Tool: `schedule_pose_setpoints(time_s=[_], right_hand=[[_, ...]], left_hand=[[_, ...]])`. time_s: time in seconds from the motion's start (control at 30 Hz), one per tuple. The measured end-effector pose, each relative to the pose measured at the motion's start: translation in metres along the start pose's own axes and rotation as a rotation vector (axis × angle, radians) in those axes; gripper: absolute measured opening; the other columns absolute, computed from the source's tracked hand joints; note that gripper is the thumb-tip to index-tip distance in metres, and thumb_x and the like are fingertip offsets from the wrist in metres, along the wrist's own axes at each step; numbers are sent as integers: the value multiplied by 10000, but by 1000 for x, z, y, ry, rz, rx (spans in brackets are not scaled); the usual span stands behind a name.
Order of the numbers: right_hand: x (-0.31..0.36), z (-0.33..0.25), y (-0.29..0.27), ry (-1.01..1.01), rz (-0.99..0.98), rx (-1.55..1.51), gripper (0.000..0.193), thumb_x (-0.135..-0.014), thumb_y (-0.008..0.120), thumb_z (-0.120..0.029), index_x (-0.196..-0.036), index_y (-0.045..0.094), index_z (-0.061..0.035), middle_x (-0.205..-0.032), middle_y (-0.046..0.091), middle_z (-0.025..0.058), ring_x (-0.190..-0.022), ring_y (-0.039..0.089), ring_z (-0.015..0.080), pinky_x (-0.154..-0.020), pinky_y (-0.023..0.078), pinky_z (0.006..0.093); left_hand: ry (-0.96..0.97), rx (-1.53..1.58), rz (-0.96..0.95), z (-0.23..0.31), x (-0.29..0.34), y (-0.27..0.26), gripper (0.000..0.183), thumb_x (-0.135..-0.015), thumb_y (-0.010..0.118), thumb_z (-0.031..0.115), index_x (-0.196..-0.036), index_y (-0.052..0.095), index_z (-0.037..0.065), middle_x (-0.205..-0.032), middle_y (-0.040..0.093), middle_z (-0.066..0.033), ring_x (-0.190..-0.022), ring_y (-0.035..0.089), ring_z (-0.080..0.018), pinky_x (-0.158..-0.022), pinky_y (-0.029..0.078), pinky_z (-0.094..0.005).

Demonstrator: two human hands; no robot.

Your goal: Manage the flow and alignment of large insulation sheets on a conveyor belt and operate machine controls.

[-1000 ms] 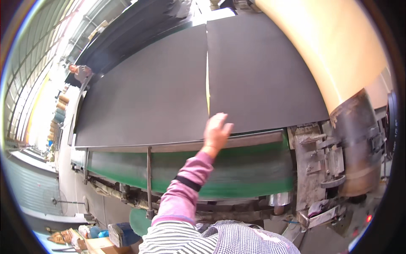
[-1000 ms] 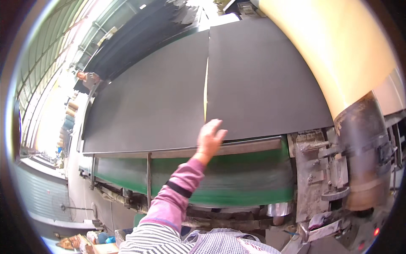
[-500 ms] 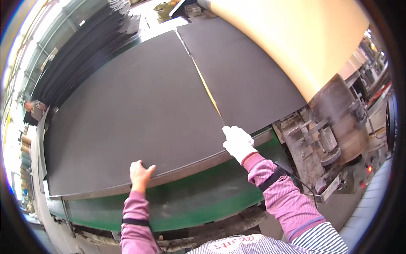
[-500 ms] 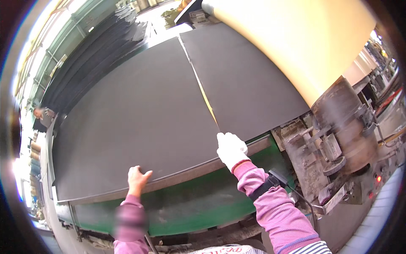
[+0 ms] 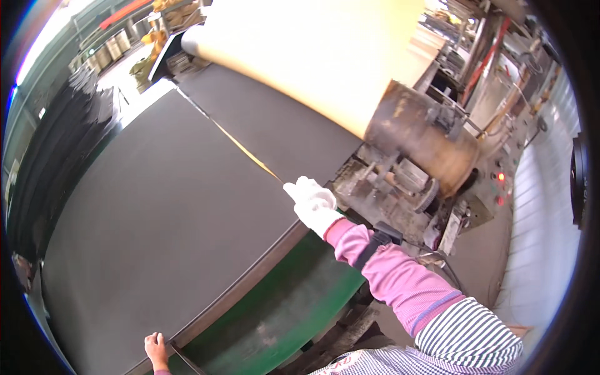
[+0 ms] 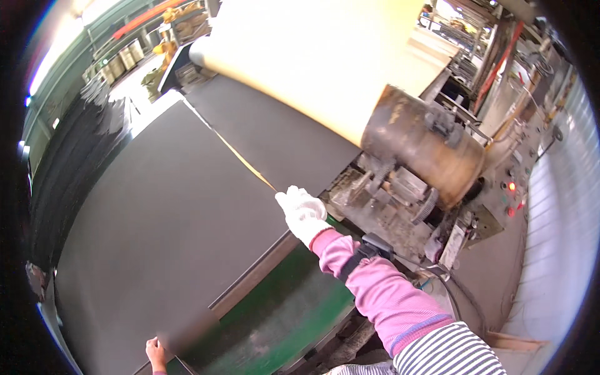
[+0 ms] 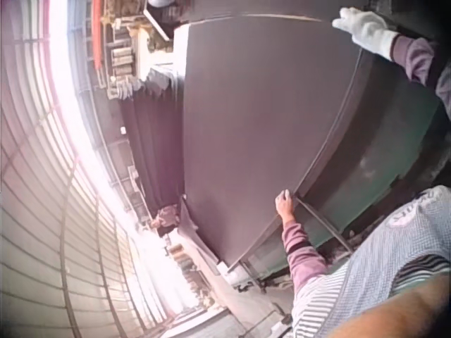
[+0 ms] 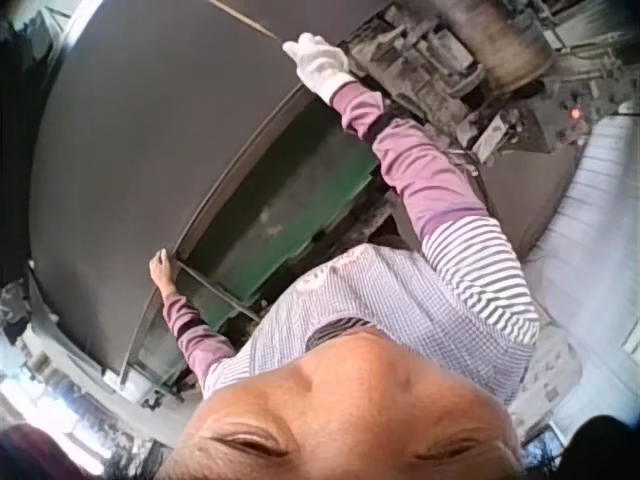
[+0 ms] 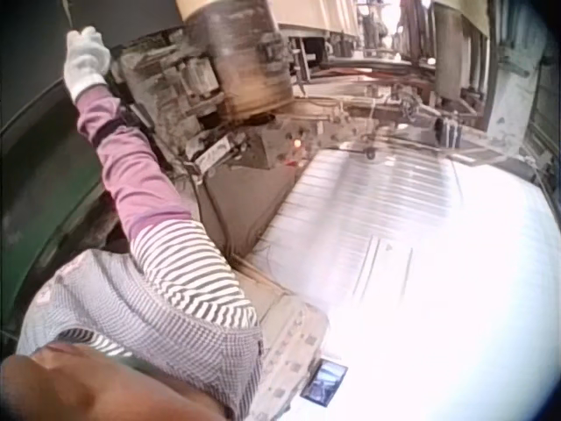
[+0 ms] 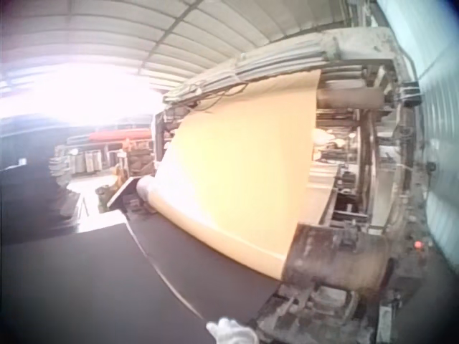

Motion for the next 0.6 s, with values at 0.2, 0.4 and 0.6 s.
schedule_pose_setpoints(time_s=[0.2,0.4,0.6], right_hand=[[162,84,-92,-115,491,-378,291,-877,737,-196,-1160,697,-141,-941,676,70,-823,677,280,-735,567,384],[294,303,-182,323,533,18,264,-928,619,-259,-1125,692,-98,-1125,708,120,-1030,662,333,-879,544,438],[312,551,-238,735,542,287,309,-941,510,-245,-1131,665,-56,-1097,686,150,-1073,633,347,-933,509,465]], left_hand=[[108,-129,-136,74,8,6,367,-988,577,321,-1293,681,144,-1042,629,-196,-1003,593,-334,-910,486,-432],[267,10,-219,143,-15,11,500,-1053,462,459,-1259,695,67,-1027,724,-250,-851,687,-387,-779,519,-462],[-119,66,-423,213,-19,28,663,-1020,493,570,-1229,700,-24,-1140,744,-157,-1071,677,-269,-977,497,-385]])
Point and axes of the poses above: each hand's wrist, its own x-axis away from the middle knuckle, its own y-axis out of the palm, z = x × y, the point moved 2 cm from there along -x, towards the middle knuckle
